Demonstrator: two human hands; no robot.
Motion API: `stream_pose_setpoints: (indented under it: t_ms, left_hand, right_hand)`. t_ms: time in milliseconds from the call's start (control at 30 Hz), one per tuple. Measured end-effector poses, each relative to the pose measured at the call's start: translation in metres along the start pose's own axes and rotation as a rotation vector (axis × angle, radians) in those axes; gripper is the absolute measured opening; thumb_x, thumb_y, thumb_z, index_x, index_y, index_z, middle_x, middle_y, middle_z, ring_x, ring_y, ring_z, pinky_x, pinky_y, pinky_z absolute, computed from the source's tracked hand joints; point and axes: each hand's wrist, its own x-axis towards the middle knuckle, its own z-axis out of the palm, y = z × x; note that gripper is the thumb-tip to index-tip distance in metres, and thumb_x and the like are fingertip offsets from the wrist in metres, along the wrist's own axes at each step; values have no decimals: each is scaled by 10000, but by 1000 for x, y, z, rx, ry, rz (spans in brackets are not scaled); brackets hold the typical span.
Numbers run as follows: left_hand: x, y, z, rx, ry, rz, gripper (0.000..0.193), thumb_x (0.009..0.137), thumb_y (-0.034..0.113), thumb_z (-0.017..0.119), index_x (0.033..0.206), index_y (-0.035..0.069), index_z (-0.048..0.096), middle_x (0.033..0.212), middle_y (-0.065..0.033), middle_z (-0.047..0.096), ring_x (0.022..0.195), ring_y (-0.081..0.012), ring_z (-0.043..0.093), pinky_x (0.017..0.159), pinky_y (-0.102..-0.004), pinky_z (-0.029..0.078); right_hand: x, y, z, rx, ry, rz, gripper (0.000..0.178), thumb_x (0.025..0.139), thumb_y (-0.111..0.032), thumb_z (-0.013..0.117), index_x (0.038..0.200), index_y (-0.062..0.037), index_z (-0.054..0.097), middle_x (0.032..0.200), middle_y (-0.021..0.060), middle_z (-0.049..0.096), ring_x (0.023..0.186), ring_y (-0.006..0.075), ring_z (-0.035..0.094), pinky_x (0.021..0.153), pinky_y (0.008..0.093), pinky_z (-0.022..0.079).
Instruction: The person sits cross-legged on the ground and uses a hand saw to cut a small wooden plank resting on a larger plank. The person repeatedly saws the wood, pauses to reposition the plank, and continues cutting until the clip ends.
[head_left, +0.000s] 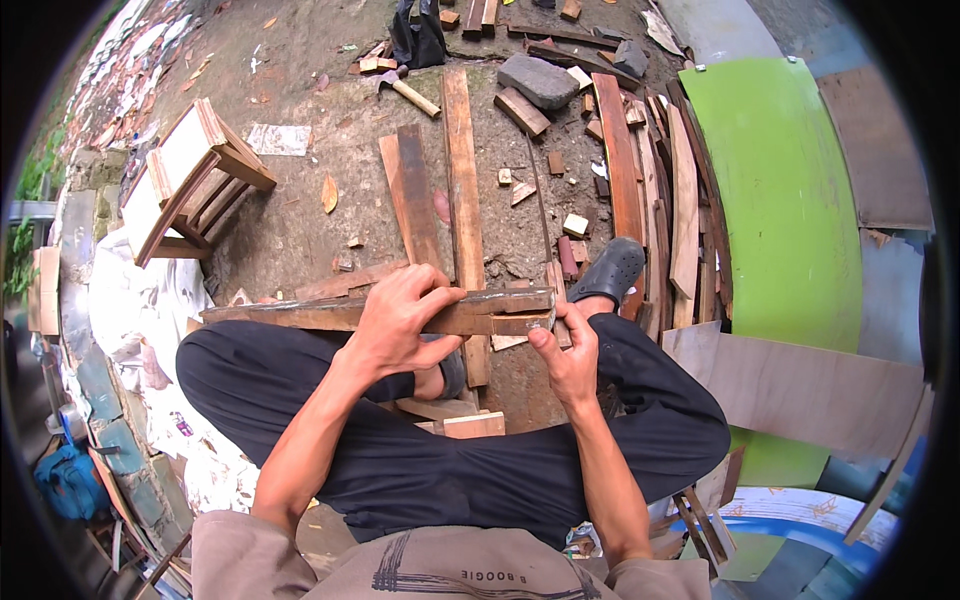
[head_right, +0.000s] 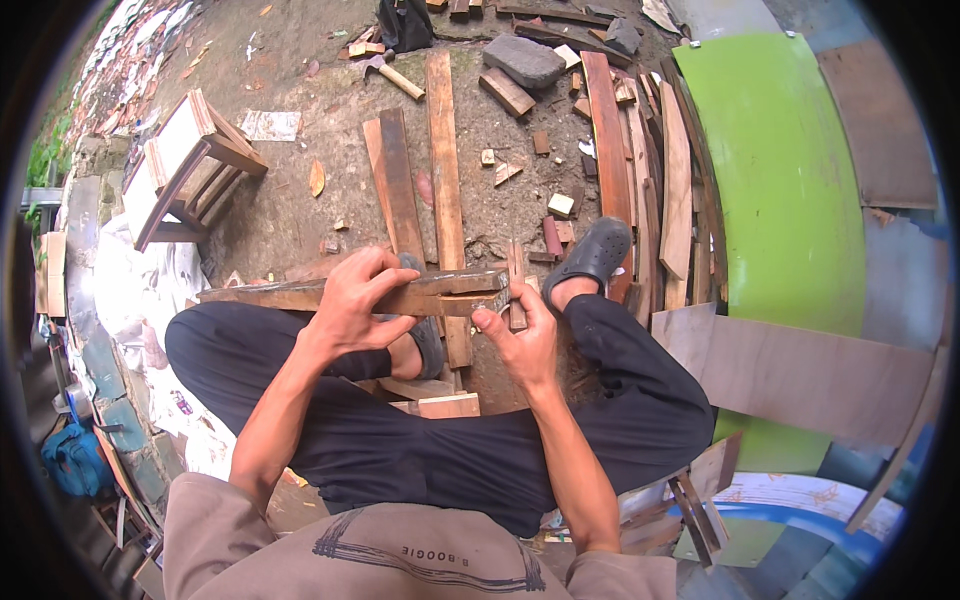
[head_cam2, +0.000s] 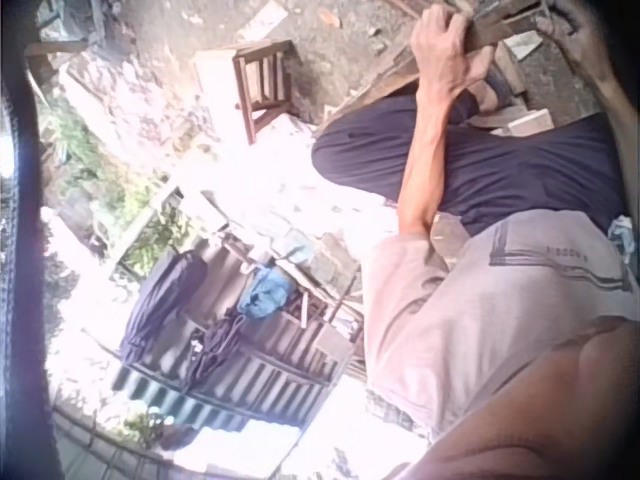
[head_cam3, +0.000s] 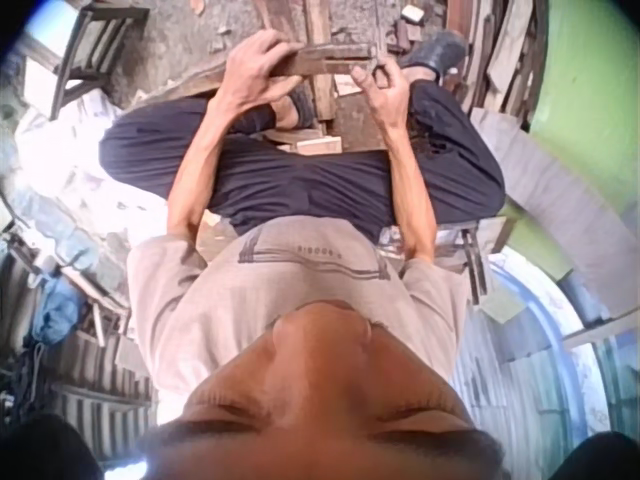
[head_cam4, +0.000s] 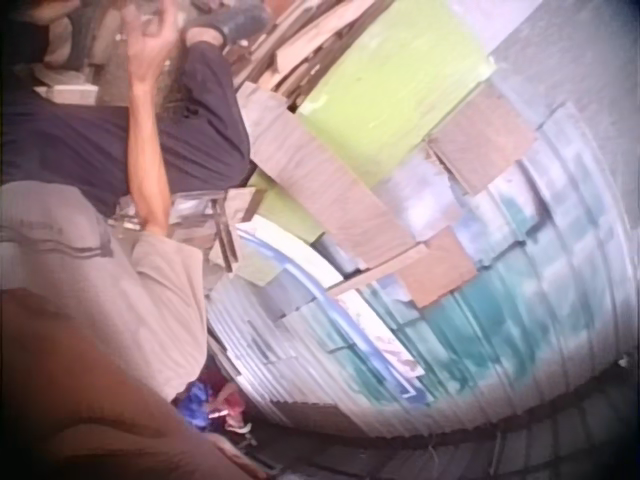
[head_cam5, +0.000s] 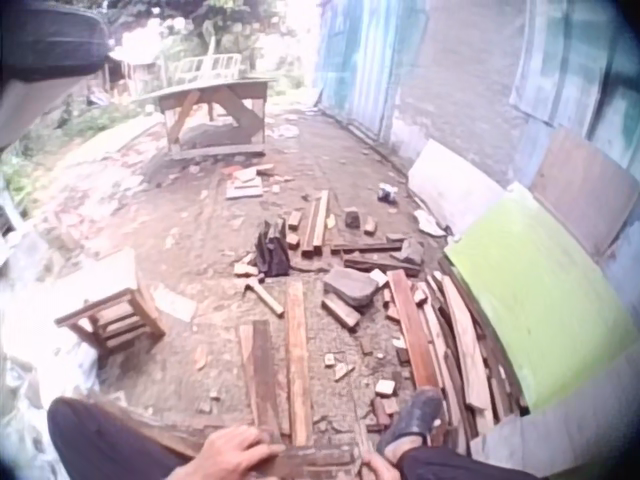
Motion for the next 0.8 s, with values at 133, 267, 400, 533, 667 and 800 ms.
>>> stream_pose_setpoints:
  t_ms: [133, 267, 400, 533, 667, 800]
  left_hand:
    - [-1, 8, -11, 1, -34, -2, 496, 643, 235, 826, 1088, 67, 684, 1034, -81, 605, 923, -301, 601, 809, -408, 487]
    - [-6, 11, -15, -34, -53, 4, 499, 677, 241, 819, 1117, 62, 667, 1098, -84, 638, 968, -296, 617, 836, -404, 486]
    - [-15, 21, -13, -48, -23, -28, 533, 663, 246, 830, 1126, 49, 657, 1051, -108, 683, 951, -313, 646, 815, -409, 490]
    - [-13, 46, -18, -62, 34, -52, 578, 707, 422, 883, 1068, 39, 644, 981, -93, 675, 882, -284, 647, 765, -390, 476]
    - [-19, 54, 0, -33, 180, -73, 638, 636, 506, 915, 1009, 51, 667, 896, -65, 676, 773, -253, 628, 696, -377, 450]
    - [-24, 49, 4, -47, 213, -16, 617, 643, 512, 909, 988, 57, 675, 854, -50, 675, 721, -237, 617, 660, -362, 446]
  right_hand:
    - [-11, -10, 10, 24, 70, -25, 573, 820, -493, 868, 1017, -1, 652, 812, -37, 601, 724, 51, 493, 654, 229, 424]
    - [-19, -9, 6, -48, 59, -8, 618, 778, -557, 874, 957, -8, 652, 804, -39, 582, 701, 51, 467, 632, 238, 403]
    - [-29, -13, 7, -80, 72, -2, 661, 722, -613, 876, 884, -14, 647, 766, -28, 548, 673, 72, 474, 624, 254, 409]
    - [-38, -10, 11, -83, 101, -51, 679, 669, -625, 890, 802, -18, 620, 716, -18, 482, 642, 95, 472, 606, 268, 404]
    - [-47, -7, 13, -91, 105, -112, 675, 640, -611, 909, 755, -30, 586, 720, -4, 478, 638, 100, 470, 579, 276, 389]
    - [-53, -6, 5, -163, 34, -116, 722, 667, -657, 869, 778, -10, 568, 839, 35, 554, 758, 126, 535, 677, 283, 432]
